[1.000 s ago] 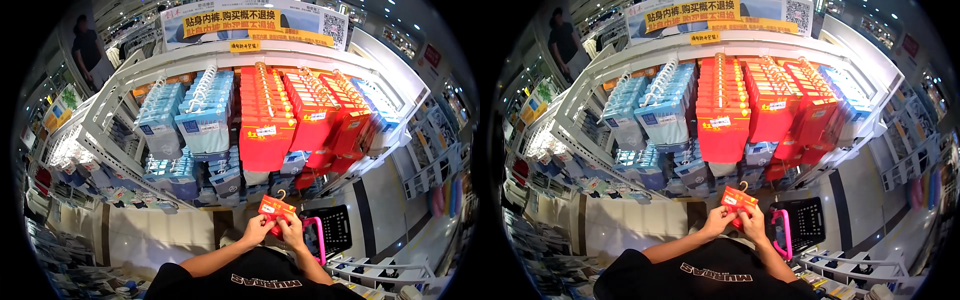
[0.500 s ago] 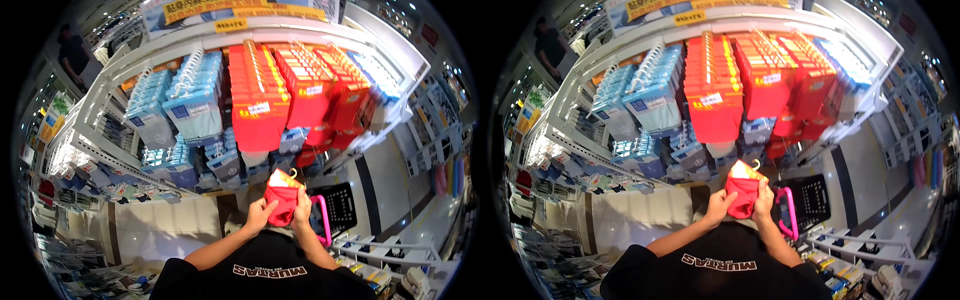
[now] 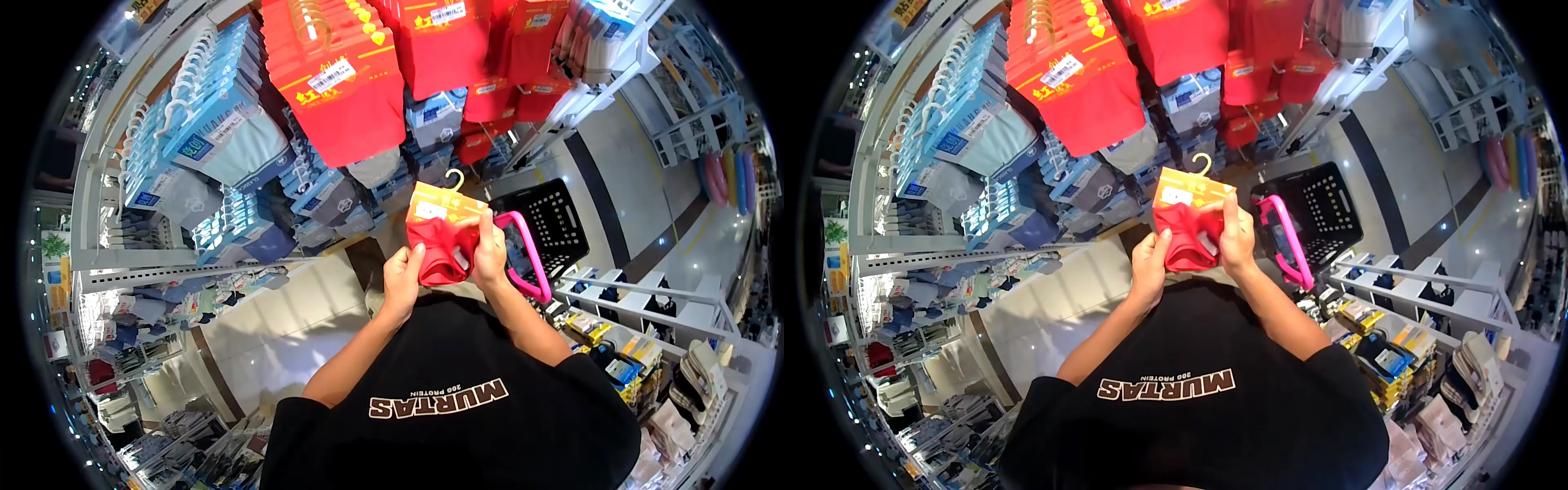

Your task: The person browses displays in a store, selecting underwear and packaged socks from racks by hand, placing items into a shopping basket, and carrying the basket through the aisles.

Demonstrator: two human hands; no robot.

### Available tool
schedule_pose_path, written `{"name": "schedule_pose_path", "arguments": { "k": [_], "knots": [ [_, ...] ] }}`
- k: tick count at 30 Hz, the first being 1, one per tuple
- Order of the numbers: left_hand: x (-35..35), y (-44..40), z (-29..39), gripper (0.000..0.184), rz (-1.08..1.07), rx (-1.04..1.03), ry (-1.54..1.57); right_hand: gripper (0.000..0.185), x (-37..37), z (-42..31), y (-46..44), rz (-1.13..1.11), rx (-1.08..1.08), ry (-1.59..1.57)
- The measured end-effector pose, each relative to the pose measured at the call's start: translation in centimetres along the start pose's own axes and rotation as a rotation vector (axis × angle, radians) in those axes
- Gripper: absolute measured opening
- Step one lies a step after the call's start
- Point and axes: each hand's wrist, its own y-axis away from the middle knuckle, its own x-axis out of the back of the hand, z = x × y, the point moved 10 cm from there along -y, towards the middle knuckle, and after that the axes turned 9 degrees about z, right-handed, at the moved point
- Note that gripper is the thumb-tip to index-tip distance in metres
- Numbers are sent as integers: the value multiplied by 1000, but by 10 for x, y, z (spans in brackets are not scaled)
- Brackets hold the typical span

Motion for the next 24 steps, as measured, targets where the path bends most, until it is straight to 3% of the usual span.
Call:
{"name": "schedule_pose_path", "arguments": {
  "k": [1,5,6,8,10,12,16,20,22,24],
  "knots": [
    [2,-2,-2,35,4,30,-2,60,-1,-23,0,75,251,136],
    [17,-8,-30,18,-44,143,-28,19,4,-61,-18,74,394,281],
    [20,-11,-38,18,-71,153,-52,18,1,-75,-22,75,417,281],
    [17,-4,-28,20,-86,156,-88,21,-3,-104,-35,83,455,337],
    [18,-2,-33,22,-102,154,-100,42,-25,-152,-42,32,626,248],
    [17,1,-36,23,-108,155,-114,60,-44,-193,-49,3,664,153],
    [13,7,-37,27,-140,164,-166,55,-76,-265,-65,-6,875,28],
    [15,7,-34,28,-166,137,-188,51,-111,-285,-89,-146,801,-47],
    [21,6,-37,24,-118,145,-139,51,-128,-287,-95,-207,919,72],
    [26,7,-37,22,-88,162,-106,52,-130,-261,-121,-252,787,-44]
  ]
}}
